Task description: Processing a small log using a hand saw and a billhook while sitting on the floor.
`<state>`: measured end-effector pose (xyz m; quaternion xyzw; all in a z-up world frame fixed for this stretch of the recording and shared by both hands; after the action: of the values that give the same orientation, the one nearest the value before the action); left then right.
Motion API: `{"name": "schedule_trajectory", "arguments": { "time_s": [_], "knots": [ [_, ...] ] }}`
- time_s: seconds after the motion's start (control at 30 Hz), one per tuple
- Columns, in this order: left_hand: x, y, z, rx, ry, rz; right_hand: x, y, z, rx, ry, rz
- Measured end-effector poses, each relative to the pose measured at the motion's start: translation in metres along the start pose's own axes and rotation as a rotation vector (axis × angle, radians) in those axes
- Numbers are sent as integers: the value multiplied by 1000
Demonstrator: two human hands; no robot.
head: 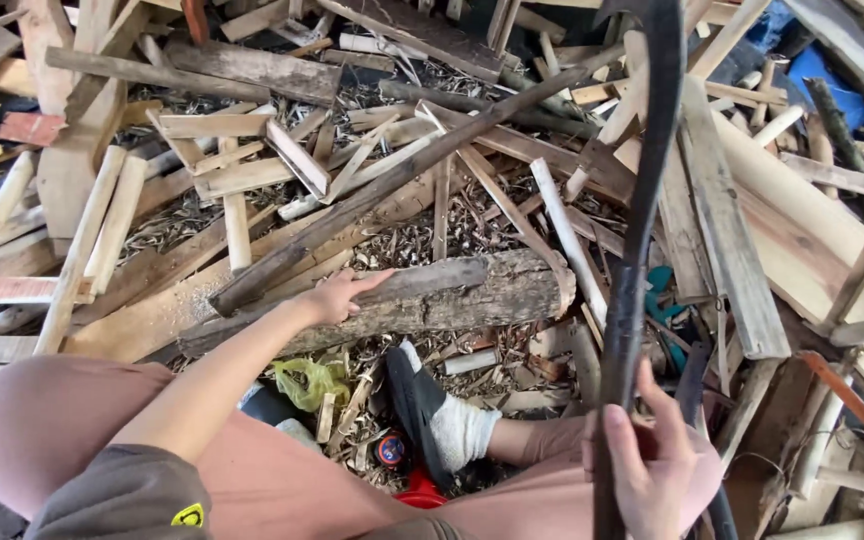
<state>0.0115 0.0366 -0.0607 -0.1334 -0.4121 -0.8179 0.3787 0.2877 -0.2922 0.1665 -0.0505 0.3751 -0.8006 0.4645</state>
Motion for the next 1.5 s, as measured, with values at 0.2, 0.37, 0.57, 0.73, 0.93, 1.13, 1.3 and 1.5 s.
{"name": "schedule_trajectory", "arguments": {
  "time_s": [0.2, 0.37, 0.57, 0.73, 0.93, 1.13, 1.3, 1.5],
  "knots": [
    [14, 23, 14, 76, -40, 158, 80, 134, -142, -391, -400, -339],
    [39, 53, 15, 87, 68, 222, 78, 128, -148, -511, -428, -500],
    [2, 7, -12, -427, 201, 65, 66, 101, -139, -400, -589, -510],
    [-1, 24, 10, -261, 62, 165, 54, 77, -114, -512, -554, -622],
    [-4, 30, 5, -172, -22, 201, 43, 55, -75, -454, -383, -466],
    [-11, 2, -28, -769, 210, -108, 68, 109, -113, -180, -363, -306],
    [-15, 15, -12, -749, 81, -101, 89, 136, -130, -165, -501, -513],
    [-4, 23, 19, -922, 48, -77, 58, 89, -104, -172, -580, -451]
  ]
}}
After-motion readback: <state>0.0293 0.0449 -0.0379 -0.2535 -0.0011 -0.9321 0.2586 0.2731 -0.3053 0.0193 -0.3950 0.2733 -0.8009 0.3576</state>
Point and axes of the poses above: each hand's wrist, its own x-axis away from the middle knuckle, its own z-axis out of the back of the hand, y = z × x, the point moved 1 cm from there along -x, towards the middle knuckle, and after that the axes turned 3 degrees about -y, right-handed, at the moved point
